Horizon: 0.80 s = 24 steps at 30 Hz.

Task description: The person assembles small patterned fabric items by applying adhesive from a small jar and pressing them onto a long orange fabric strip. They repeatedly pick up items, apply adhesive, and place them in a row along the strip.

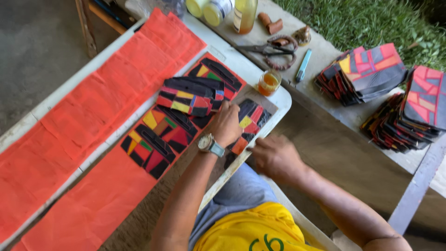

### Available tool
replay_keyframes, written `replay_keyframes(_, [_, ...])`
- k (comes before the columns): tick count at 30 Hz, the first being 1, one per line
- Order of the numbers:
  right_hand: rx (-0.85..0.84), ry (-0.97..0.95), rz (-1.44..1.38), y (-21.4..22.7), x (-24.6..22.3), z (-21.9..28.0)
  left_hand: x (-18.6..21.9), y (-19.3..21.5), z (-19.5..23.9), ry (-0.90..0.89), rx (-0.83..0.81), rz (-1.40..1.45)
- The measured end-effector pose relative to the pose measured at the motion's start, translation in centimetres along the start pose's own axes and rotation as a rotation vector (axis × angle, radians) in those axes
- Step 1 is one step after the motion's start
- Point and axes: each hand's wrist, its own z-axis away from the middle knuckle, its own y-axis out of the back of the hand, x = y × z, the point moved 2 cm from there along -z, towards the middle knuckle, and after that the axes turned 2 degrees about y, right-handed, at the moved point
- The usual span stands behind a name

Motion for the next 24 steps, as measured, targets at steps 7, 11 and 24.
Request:
replay_keyframes(7, [0.234, -0.29, 0.298, 4.8, 10.9, -6.8, 1.8, 1.1, 0.9, -0.04, 0.181, 0.093])
replay_keyframes(11, [0.089, -0.319, 0.281, 3.5, 12.4, -8.2, 1.7, 1.8, 0.8, 0.135, 0.117, 0.119])
replay_keyframes(24, [-0.055, -0.314, 0.242, 3.0, 13.0, -9.2, -3.2, -1.9, 1.0, 0.328, 0.292, 1.303])
